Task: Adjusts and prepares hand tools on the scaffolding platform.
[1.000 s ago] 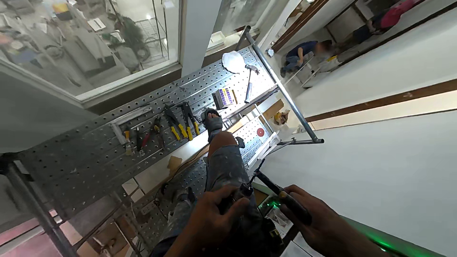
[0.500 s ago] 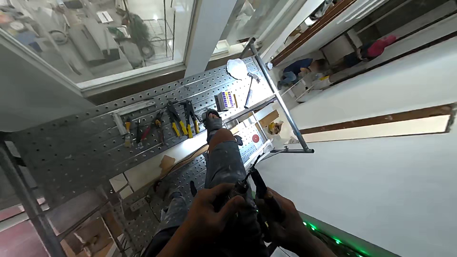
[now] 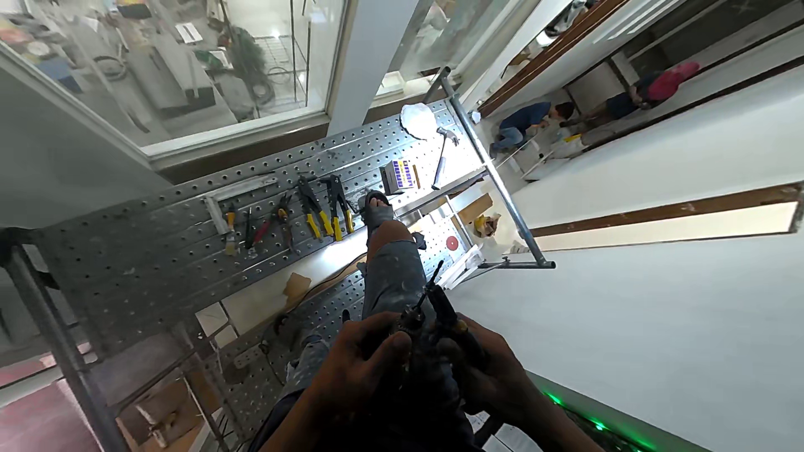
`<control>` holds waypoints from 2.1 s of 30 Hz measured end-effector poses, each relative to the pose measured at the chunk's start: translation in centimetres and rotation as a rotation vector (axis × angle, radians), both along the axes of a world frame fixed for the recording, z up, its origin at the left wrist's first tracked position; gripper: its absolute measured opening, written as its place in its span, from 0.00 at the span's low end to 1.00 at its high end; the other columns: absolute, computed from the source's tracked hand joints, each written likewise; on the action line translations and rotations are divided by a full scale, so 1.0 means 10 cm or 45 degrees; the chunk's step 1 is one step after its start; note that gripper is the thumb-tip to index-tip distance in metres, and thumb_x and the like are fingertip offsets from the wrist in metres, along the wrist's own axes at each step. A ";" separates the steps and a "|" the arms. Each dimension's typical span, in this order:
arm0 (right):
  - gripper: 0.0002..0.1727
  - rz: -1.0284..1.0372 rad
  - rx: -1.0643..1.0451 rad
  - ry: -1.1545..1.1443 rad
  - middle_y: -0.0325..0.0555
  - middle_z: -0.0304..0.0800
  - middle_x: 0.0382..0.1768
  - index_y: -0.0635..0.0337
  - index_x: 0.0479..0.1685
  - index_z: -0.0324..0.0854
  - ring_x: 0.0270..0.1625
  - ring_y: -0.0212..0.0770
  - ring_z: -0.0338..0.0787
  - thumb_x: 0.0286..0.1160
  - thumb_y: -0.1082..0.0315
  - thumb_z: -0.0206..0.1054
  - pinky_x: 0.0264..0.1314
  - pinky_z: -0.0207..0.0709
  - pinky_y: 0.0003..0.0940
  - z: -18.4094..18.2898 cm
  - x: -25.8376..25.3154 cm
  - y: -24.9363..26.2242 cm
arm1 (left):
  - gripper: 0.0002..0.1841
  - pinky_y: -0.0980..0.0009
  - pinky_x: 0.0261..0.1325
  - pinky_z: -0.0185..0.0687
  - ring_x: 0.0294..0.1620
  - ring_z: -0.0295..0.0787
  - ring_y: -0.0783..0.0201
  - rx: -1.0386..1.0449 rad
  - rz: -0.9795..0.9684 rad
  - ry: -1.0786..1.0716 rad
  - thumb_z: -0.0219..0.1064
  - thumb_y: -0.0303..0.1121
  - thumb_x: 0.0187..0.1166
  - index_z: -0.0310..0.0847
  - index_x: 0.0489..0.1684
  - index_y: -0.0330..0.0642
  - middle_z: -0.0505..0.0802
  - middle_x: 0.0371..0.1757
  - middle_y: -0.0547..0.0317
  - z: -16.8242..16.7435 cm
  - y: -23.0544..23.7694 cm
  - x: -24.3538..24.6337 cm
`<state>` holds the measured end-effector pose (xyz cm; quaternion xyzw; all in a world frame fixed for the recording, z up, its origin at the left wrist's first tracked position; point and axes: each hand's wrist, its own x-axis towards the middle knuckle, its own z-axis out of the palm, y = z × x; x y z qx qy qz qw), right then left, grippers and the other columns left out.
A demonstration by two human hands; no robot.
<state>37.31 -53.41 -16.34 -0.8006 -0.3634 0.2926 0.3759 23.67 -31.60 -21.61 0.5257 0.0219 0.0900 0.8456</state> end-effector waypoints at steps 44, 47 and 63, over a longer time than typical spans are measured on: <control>0.13 0.158 -0.325 -0.569 0.33 0.90 0.60 0.47 0.41 0.87 0.46 0.27 0.90 0.85 0.53 0.61 0.44 0.88 0.28 0.57 0.26 0.31 | 0.21 0.67 0.40 0.91 0.34 0.92 0.65 -0.024 0.077 -0.022 0.58 0.50 0.90 0.88 0.49 0.41 0.94 0.34 0.56 -0.03 0.22 0.02; 0.13 0.159 -0.330 -0.560 0.32 0.90 0.59 0.47 0.41 0.87 0.45 0.27 0.91 0.85 0.53 0.61 0.43 0.88 0.29 0.58 0.28 0.28 | 0.21 0.66 0.41 0.92 0.33 0.92 0.65 -0.009 0.077 -0.009 0.58 0.50 0.90 0.88 0.49 0.41 0.94 0.34 0.56 -0.02 0.20 0.03; 0.14 0.023 0.068 0.049 0.36 0.87 0.33 0.54 0.50 0.84 0.33 0.29 0.87 0.90 0.56 0.58 0.37 0.85 0.29 0.07 -0.12 0.20 | 0.19 0.67 0.43 0.93 0.37 0.94 0.65 -0.022 0.117 -0.075 0.58 0.47 0.91 0.87 0.55 0.42 0.94 0.36 0.56 -0.01 0.09 0.02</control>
